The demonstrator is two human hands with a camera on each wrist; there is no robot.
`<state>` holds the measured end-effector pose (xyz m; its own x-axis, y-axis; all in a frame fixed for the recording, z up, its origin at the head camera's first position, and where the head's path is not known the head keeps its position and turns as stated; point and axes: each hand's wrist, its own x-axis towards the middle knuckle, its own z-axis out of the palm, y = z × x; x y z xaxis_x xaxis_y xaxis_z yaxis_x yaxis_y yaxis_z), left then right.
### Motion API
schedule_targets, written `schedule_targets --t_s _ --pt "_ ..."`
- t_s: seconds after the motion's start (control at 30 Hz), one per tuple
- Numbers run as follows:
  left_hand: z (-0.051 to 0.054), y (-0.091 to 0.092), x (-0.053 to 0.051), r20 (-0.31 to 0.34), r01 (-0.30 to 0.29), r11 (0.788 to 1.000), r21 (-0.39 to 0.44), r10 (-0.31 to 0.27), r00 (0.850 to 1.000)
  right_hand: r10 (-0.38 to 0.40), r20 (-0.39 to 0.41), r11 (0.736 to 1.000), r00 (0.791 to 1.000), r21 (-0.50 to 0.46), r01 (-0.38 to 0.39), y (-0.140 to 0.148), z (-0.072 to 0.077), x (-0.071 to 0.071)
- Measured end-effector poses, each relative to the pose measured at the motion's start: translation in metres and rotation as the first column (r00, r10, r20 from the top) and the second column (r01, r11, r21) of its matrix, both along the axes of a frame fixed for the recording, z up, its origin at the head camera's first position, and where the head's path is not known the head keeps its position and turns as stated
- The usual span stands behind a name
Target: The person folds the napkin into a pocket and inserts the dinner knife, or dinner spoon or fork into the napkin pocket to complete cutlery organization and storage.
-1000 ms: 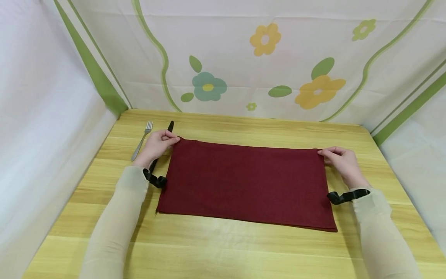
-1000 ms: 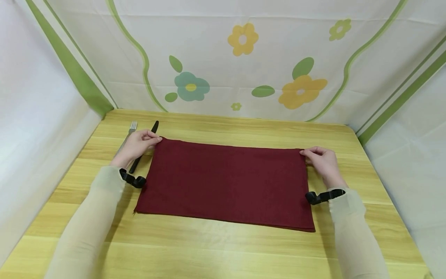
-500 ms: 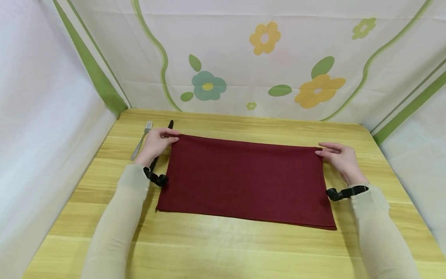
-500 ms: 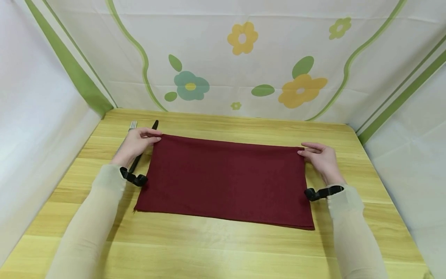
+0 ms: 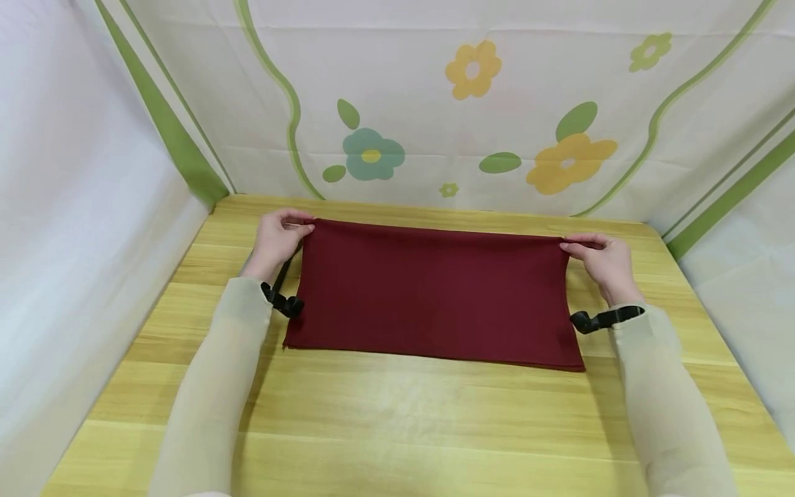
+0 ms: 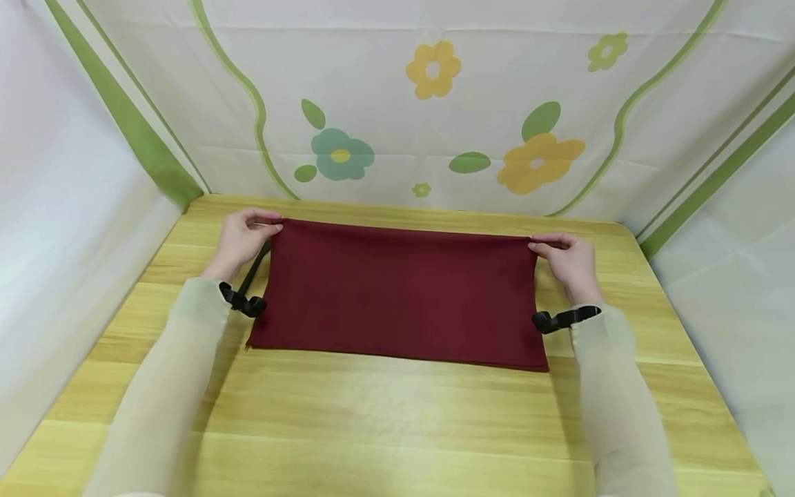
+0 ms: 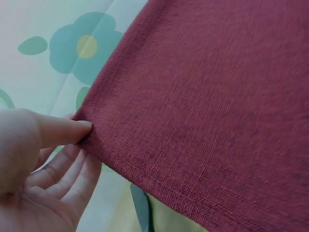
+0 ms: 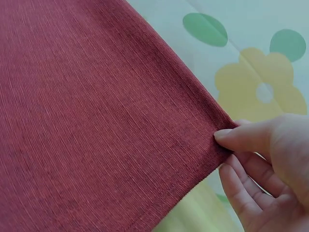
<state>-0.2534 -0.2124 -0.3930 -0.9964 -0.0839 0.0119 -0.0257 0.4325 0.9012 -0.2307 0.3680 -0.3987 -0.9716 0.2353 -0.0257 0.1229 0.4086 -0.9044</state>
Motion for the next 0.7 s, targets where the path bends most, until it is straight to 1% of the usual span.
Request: schedule_targets --t_s 0.1,0.17,0.23,0.33,0.43,0.53,0.63,0.7 --pt "0.002 0.001 -0.005 -0.027 -0.024 1.0 -0.008 0.024 0.999 -0.019 -0.009 1.0 1.0 -0.024 0.018 -0.004 0.003 -0.007" --pt "0.003 0.001 -0.006 -0.024 -0.034 0.999 -0.005 0.034 0.999 -0.034 -0.009 0.998 0.999 -0.044 0.034 -0.007 0.003 -0.011" --pt "0.002 0.001 -0.007 -0.019 -0.036 0.999 0.0 0.036 0.999 -0.045 -0.015 0.997 0.999 -0.066 0.043 -0.009 0.002 -0.014" --pt "0.0 0.001 -0.007 -0.018 -0.027 1.0 -0.006 0.027 0.999 -0.039 -0.017 0.995 0.999 -0.095 0.037 -0.011 -0.002 -0.016" --pt "-0.002 0.0 -0.005 -0.008 -0.004 1.0 -0.007 0.004 1.0 -0.028 0.003 0.997 1.0 -0.072 0.028 -0.011 -0.004 -0.015" --pt "-0.002 -0.001 0.0 0.004 0.032 0.999 -0.009 -0.032 0.999 -0.013 0.029 0.999 0.999 -0.035 0.014 -0.01 -0.003 -0.011" --pt "-0.003 -0.001 0.007 -0.01 0.079 0.996 -0.04 -0.079 0.997 0.012 0.031 0.999 0.999 -0.034 -0.011 -0.009 0.0 -0.004" --pt "-0.003 0.0 0.013 -0.028 0.12 0.991 -0.063 -0.122 0.992 0.033 0.02 0.999 0.999 -0.036 -0.032 -0.007 0.0 0.001"
